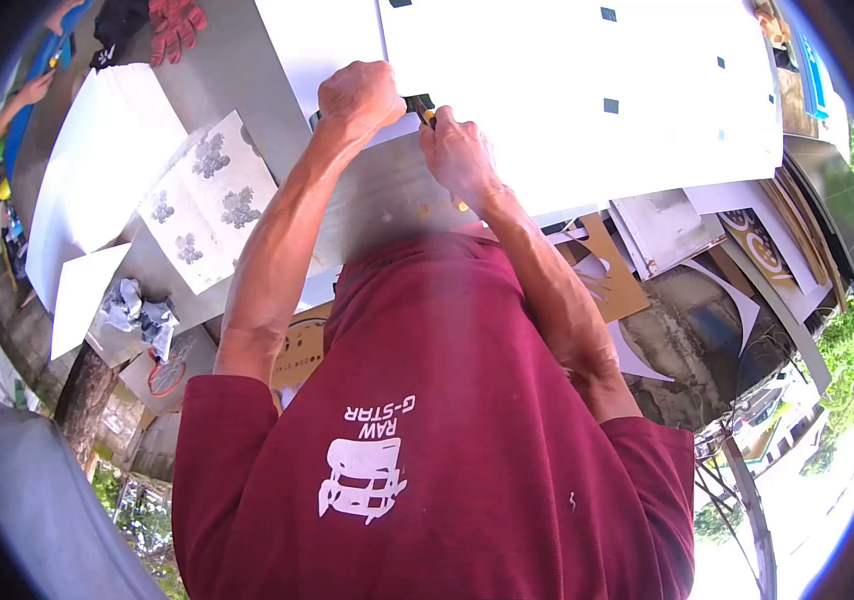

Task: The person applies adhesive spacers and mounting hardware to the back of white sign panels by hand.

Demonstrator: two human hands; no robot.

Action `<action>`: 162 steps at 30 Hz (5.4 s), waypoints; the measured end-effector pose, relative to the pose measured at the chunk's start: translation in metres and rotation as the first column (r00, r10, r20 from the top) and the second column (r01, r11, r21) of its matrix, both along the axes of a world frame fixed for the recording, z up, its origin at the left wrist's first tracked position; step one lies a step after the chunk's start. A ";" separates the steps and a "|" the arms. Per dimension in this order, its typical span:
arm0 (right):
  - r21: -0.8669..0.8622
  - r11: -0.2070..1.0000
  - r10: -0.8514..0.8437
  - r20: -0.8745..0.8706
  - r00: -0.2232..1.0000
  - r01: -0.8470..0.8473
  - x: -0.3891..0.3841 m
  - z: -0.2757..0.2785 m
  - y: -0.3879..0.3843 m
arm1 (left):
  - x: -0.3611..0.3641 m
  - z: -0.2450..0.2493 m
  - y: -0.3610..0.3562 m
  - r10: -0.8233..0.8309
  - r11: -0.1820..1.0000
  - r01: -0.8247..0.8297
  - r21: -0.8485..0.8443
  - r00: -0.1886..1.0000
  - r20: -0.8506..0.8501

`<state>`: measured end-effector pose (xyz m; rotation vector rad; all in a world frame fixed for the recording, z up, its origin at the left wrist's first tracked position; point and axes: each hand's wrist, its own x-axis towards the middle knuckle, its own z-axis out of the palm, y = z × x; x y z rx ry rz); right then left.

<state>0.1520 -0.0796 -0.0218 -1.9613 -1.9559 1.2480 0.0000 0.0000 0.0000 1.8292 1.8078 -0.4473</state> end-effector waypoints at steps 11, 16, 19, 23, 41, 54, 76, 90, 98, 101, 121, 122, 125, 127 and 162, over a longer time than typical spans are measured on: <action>0.032 0.999 -0.024 0.043 0.999 0.023 -0.016 0.006 0.000 | 0.000 0.000 -0.003 0.000 0.998 0.000 0.056 1.000 -0.002; 0.024 0.998 -0.057 0.037 0.998 0.056 -0.014 0.007 0.000 | 0.001 -0.003 -0.002 0.008 0.999 -0.009 0.050 1.000 0.016; -0.002 0.998 -0.065 0.019 0.998 0.065 -0.013 0.007 0.000 | 0.001 -0.002 -0.002 0.008 1.000 -0.008 0.026 1.000 0.009; -0.015 0.998 -0.059 0.003 0.998 0.059 -0.012 0.009 0.000 | 0.002 -0.002 -0.001 0.009 1.000 -0.009 0.008 1.000 -0.007; 0.112 0.994 -0.015 0.065 0.998 0.007 -0.017 0.004 -0.001 | 0.001 -0.001 0.000 -0.004 1.000 0.004 0.010 1.000 -0.003; -0.141 0.990 -0.012 -0.015 1.000 0.010 0.021 0.024 -0.029 | -0.027 0.000 -0.001 0.074 0.993 -0.080 0.090 0.995 0.063; 0.295 0.903 0.294 0.106 0.950 -0.313 0.013 -0.010 0.007 | -0.060 -0.025 -0.027 -0.107 0.639 -0.184 0.746 0.940 0.324; 0.570 0.691 0.473 0.109 0.874 -0.444 0.091 -0.006 -0.046 | -0.043 -0.046 -0.066 -0.012 0.501 -0.275 0.821 0.946 0.324; 0.559 0.825 -0.079 -0.034 0.996 0.084 0.261 -0.004 0.012 | 0.015 -0.054 -0.107 0.376 0.555 -0.683 0.475 0.715 0.590; 0.579 0.802 -0.189 0.010 0.982 0.149 0.306 -0.006 0.032 | 0.031 -0.057 -0.108 0.458 0.520 -0.733 0.439 0.673 0.580; 0.317 0.768 -0.640 0.397 0.658 0.556 0.686 -0.006 0.112 | 0.063 -0.076 -0.093 0.596 0.472 -0.691 0.547 0.708 0.379; 0.299 0.779 -0.626 0.424 0.654 0.552 0.684 -0.005 0.111 | 0.065 -0.078 -0.091 0.612 0.483 -0.673 0.560 0.717 0.334; 0.304 0.779 -0.627 0.389 0.676 0.548 0.696 -0.009 0.105 | 0.072 -0.067 -0.085 0.644 0.477 -0.681 0.556 0.701 0.306; 0.392 0.739 -0.670 0.336 0.662 0.549 0.700 -0.019 0.105 | 0.071 -0.068 -0.086 0.629 0.457 -0.690 0.561 0.697 0.345; 0.772 0.470 0.273 0.333 0.902 -0.428 0.703 0.132 0.178 | 0.040 0.178 -0.062 0.645 0.158 -0.927 -0.340 -0.164 0.746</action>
